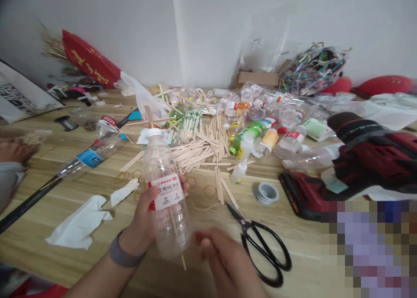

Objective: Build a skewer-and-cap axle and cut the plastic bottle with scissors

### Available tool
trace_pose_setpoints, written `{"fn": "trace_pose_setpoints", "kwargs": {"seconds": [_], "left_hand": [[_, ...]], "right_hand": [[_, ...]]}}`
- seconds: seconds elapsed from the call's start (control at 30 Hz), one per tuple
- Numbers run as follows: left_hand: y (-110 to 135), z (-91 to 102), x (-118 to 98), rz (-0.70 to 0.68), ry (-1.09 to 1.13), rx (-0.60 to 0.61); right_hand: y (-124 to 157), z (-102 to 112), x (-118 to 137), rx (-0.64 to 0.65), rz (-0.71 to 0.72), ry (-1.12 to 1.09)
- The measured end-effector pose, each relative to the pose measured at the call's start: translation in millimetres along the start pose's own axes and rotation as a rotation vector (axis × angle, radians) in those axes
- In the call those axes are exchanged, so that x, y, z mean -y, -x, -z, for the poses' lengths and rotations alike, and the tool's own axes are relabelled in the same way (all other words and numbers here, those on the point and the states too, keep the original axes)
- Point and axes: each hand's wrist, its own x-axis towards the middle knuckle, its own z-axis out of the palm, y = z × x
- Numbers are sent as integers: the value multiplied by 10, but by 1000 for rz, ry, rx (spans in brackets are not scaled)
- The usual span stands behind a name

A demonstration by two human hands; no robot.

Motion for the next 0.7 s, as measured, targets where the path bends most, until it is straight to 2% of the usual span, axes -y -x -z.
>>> {"fn": "trace_pose_setpoints", "kwargs": {"seconds": [0.03, 0.07, 0.1, 0.17, 0.33, 0.57, 0.7], "left_hand": [[-1, 3, 12, -11, 7, -14], [-1, 10, 26, -20, 11, -22], [1, 22, 41, -28, 12, -25], [5, 48, 68, -29, 2, -16], [9, 77, 102, -20, 39, -13], [27, 77, 107, -38, 35, -15], [37, 67, 84, -41, 29, -23]], "right_hand": [[33, -57, 14, 179, -143, -167], [53, -118, 11, 278, -278, -335], [61, -177, -10, 339, -379, -471], [52, -273, -96, 355, -485, -650], [4, -361, -298, 379, -516, -791], [19, -338, -182, 284, -512, -841], [12, -393, -279, 366, -463, -925]]}}
